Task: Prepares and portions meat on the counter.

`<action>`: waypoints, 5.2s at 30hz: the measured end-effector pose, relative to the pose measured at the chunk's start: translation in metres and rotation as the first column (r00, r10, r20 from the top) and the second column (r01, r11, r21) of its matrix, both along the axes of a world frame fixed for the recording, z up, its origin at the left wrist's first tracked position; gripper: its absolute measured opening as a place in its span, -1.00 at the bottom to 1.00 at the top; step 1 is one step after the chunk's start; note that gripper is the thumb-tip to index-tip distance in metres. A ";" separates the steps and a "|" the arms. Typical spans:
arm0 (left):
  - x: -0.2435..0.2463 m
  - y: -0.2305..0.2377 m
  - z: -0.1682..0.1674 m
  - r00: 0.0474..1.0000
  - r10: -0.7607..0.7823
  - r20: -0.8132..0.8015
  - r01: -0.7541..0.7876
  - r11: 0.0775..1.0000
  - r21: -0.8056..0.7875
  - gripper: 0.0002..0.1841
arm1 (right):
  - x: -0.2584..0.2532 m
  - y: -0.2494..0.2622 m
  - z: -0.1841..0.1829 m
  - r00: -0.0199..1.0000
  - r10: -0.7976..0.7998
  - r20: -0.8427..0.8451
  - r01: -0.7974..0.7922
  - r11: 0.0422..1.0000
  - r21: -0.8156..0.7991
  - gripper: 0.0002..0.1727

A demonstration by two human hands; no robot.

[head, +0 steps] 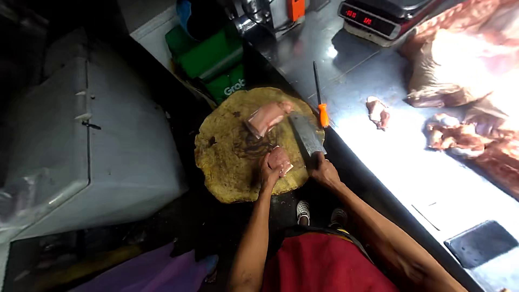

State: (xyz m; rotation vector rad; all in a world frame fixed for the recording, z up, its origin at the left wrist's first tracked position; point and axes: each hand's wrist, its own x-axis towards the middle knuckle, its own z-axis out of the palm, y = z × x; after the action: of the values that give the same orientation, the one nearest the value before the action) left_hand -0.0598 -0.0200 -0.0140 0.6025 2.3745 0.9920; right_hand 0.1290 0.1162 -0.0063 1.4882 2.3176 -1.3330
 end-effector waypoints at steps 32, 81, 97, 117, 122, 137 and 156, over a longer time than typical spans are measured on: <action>0.029 0.060 -0.011 0.971 0.005 -0.239 -0.031 0.994 -0.102 -0.20 | 0.103 -0.053 -0.016 0.860 -0.450 -0.242 0.206 0.739 -0.642 -0.31; -0.034 -0.011 0.015 0.982 -0.121 -0.145 0.104 0.988 -0.115 -0.67 | 0.006 -0.102 0.068 0.868 0.020 -0.496 -0.070 0.994 -0.083 -0.41; -0.037 -0.021 -0.002 0.996 -0.024 -0.089 0.034 0.993 0.115 -0.78 | -0.049 -0.102 0.071 0.566 0.242 -0.788 0.089 0.932 0.350 -0.47; -0.055 -0.039 -0.003 0.883 0.344 0.320 -0.391 0.916 0.093 -0.38 | 0.026 -0.108 0.030 0.976 0.038 -0.214 -0.084 0.974 -0.212 -0.44; -0.060 -0.066 -0.007 0.888 0.288 0.357 -0.352 0.928 0.126 -0.39 | 0.014 -0.122 0.024 0.956 0.112 -0.271 -0.142 0.985 -0.094 -0.41; -0.072 -0.097 -0.011 0.991 0.062 0.116 -0.070 0.995 0.065 -0.52 | 0.022 -0.110 0.033 0.913 0.273 -0.303 -0.304 0.951 -0.060 -0.35; -0.043 -0.115 -0.021 0.975 0.037 -0.219 -0.051 0.997 -0.058 -0.55 | -0.029 -0.120 -0.002 0.871 0.491 -0.012 -0.489 0.863 -0.126 -0.34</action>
State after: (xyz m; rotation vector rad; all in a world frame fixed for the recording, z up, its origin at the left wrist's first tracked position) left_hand -0.1031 -0.1346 -0.0354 0.6677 2.6109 0.9060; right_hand 0.0997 -0.0039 -0.0082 0.7841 2.3238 -1.2724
